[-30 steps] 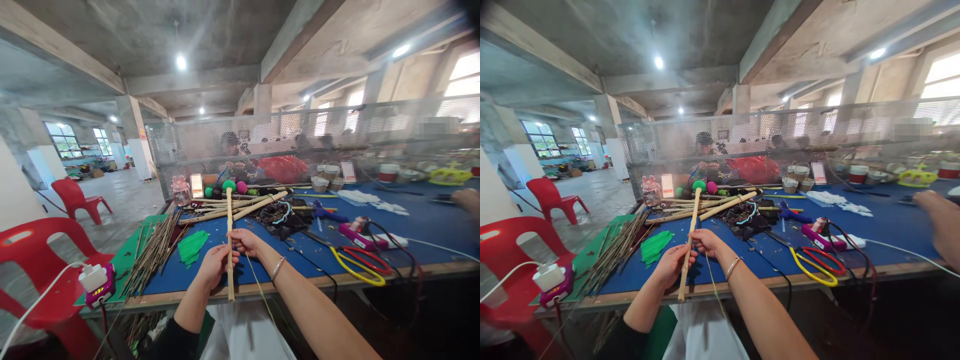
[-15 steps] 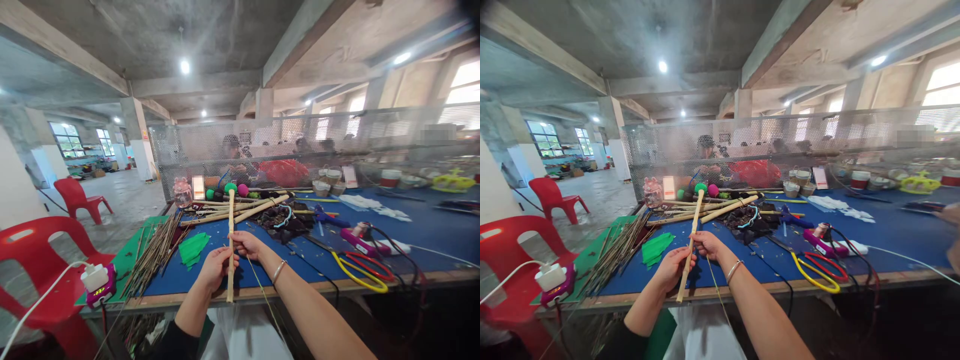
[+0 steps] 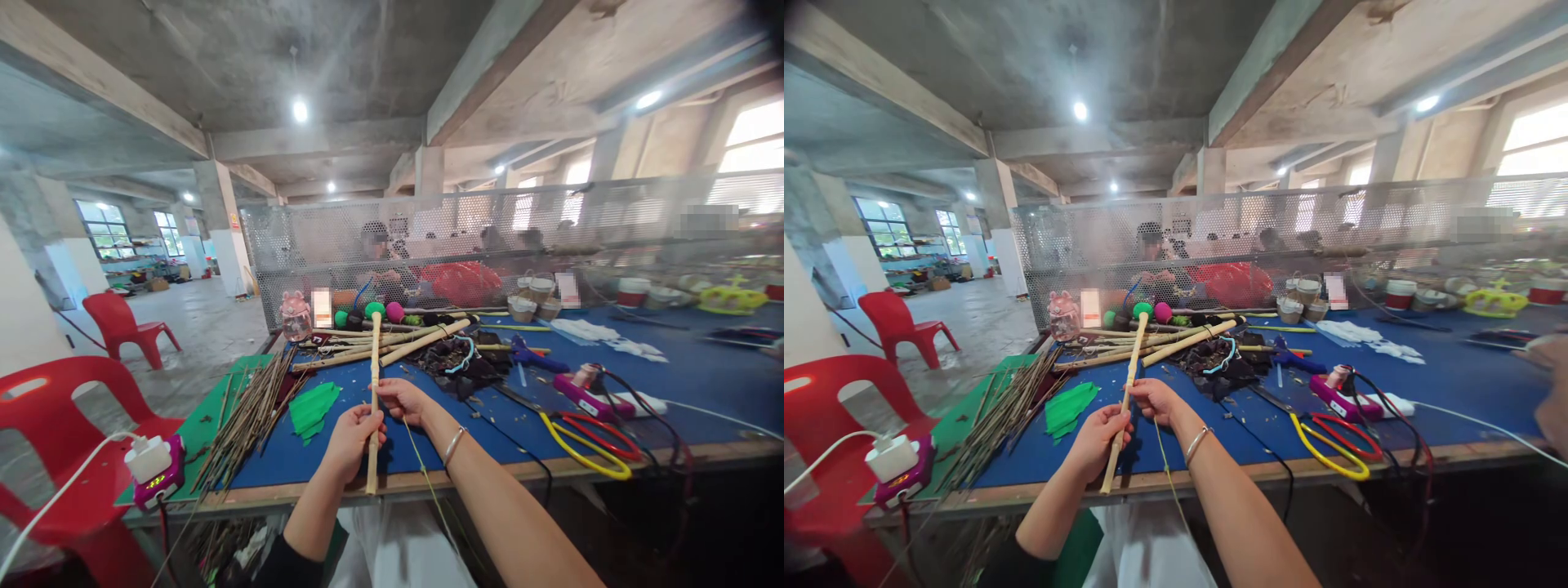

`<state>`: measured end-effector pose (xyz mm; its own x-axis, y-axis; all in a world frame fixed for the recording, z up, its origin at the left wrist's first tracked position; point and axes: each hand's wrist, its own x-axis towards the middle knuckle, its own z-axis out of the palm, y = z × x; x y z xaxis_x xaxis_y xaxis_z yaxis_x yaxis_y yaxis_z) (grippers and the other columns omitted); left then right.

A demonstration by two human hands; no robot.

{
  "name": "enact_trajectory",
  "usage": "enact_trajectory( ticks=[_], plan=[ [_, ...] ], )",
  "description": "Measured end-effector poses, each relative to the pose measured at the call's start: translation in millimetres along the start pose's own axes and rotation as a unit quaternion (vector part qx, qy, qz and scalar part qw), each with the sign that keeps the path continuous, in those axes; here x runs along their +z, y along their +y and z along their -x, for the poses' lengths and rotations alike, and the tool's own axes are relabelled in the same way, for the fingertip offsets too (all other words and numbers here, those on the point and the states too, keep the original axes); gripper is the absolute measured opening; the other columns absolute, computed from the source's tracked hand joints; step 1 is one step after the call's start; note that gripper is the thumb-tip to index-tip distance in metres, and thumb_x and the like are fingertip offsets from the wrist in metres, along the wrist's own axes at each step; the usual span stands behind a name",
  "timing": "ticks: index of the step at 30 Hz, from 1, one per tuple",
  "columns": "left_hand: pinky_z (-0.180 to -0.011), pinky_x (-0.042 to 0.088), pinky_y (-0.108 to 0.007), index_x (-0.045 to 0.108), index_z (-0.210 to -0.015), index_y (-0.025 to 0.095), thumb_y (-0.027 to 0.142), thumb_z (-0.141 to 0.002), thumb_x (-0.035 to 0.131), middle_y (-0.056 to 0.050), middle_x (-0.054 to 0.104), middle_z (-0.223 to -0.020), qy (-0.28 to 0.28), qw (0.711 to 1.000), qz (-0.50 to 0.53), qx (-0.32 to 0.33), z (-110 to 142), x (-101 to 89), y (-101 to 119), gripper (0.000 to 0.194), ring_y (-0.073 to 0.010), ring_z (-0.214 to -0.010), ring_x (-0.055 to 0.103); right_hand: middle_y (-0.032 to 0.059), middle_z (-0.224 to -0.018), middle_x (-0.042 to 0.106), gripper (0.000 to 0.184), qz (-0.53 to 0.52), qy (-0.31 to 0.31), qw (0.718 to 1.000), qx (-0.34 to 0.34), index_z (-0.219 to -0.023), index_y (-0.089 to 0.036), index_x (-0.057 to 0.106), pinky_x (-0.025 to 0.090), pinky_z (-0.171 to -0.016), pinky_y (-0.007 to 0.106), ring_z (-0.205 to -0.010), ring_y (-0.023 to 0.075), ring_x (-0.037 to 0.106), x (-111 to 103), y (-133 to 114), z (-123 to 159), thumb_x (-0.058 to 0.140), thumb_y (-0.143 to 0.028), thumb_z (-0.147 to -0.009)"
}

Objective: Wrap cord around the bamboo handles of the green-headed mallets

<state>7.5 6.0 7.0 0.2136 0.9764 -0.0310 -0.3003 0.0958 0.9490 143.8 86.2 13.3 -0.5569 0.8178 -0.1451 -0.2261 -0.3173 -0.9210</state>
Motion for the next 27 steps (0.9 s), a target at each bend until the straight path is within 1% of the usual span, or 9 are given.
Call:
enact_trajectory(
  ticks=[3,7,9,13,15,18,22,25,27],
  plan=[
    [-0.04,0.031,-0.015,0.053,-0.08,0.012,0.035,-0.061,0.069,0.001,0.055,-0.055,0.007,1.0,0.0,-0.005,-1.4,0.2,-0.5,0.034,-0.0049,-0.042,0.047,-0.012,-0.038,0.024,0.014,0.011,0.023,1.0,-0.002,-0.077,-0.014,0.052,0.001,-0.032,0.016,-0.031,0.0013,0.009,0.6,4.7,-3.0,0.059,-0.022,-0.068],
    [-0.039,0.032,-0.015,0.054,-0.08,0.011,0.032,-0.062,0.069,0.0,0.057,-0.058,0.001,1.0,0.008,-0.012,-3.2,-2.0,-2.2,0.031,-0.0047,-0.042,0.047,-0.0117,-0.04,0.024,0.011,0.022,0.055,0.998,-0.001,-0.076,-0.014,0.052,0.003,-0.032,0.015,-0.031,0.0013,0.01,0.5,5.8,-4.9,0.055,-0.023,-0.072],
    [-0.042,0.034,-0.015,0.055,-0.082,0.011,0.032,-0.065,0.067,-0.003,0.06,-0.064,-0.014,0.999,0.022,-0.021,-2.9,-3.7,-2.5,0.029,-0.0049,-0.045,0.049,-0.0115,-0.04,0.024,0.01,0.024,0.046,0.999,0.006,-0.075,-0.013,0.051,0.003,-0.032,0.015,-0.031,0.0013,0.011,0.3,4.5,-4.4,0.054,-0.023,-0.073],
    [-0.047,0.039,-0.016,0.057,-0.087,0.01,0.029,-0.07,0.061,-0.01,0.065,-0.078,-0.034,0.998,0.042,-0.037,0.3,-5.1,0.0,0.026,-0.0076,-0.053,0.055,-0.0108,-0.041,0.025,0.013,0.021,-0.002,0.998,0.054,-0.075,-0.013,0.051,0.006,-0.032,0.013,-0.032,0.0018,0.017,-0.1,2.6,-3.6,0.053,-0.026,-0.075],
    [-0.046,0.039,-0.017,0.056,-0.088,0.01,0.029,-0.07,0.06,-0.011,0.065,-0.079,-0.037,0.997,0.038,-0.047,2.1,-3.9,2.1,0.027,-0.0092,-0.054,0.057,-0.0097,-0.041,0.028,0.015,0.023,-0.001,0.999,0.049,-0.069,-0.014,0.048,0.006,-0.032,0.013,-0.032,0.002,0.022,-0.1,2.9,-3.7,0.055,-0.027,-0.073],
    [-0.046,0.039,-0.018,0.054,-0.088,0.012,0.034,-0.067,0.063,-0.006,0.063,-0.07,-0.026,0.998,0.024,-0.055,3.2,-0.6,4.0,0.031,-0.0088,-0.051,0.055,-0.0101,-0.04,0.029,0.023,0.015,0.011,1.0,0.017,-0.061,-0.016,0.04,0.004,-0.032,0.014,-0.031,0.0012,0.018,-0.2,3.9,-3.3,0.058,-0.027,-0.071],
    [-0.043,0.037,-0.017,0.051,-0.082,0.014,0.039,-0.058,0.071,0.005,0.051,-0.054,0.009,0.999,-0.027,-0.033,1.1,3.7,1.6,0.04,-0.0057,-0.044,0.048,-0.0121,-0.037,0.024,0.027,0.01,0.032,0.999,0.004,-0.06,-0.017,0.038,0.003,-0.032,0.016,-0.031,0.0008,0.012,1.0,4.8,-2.2,0.059,-0.031,-0.069],
    [-0.041,0.035,-0.015,0.049,-0.077,0.015,0.039,-0.057,0.071,0.006,0.05,-0.052,0.016,0.998,-0.055,-0.024,-0.6,4.8,-0.3,0.038,-0.0052,-0.043,0.046,-0.0122,-0.037,0.025,0.028,0.023,0.052,0.998,-0.008,-0.06,-0.017,0.038,0.002,-0.033,0.016,-0.031,0.0007,0.011,3.6,5.3,-1.8,0.061,-0.032,-0.068],
    [-0.041,0.036,-0.016,0.05,-0.076,0.014,0.038,-0.058,0.071,0.004,0.054,-0.054,0.009,0.998,-0.05,-0.028,-0.6,3.8,0.1,0.036,-0.0056,-0.044,0.047,-0.0121,-0.037,0.025,0.029,0.026,0.064,0.998,-0.009,-0.06,-0.017,0.038,0.002,-0.033,0.016,-0.031,0.0007,0.011,4.4,5.3,-1.7,0.061,-0.033,-0.068]
  ],
)
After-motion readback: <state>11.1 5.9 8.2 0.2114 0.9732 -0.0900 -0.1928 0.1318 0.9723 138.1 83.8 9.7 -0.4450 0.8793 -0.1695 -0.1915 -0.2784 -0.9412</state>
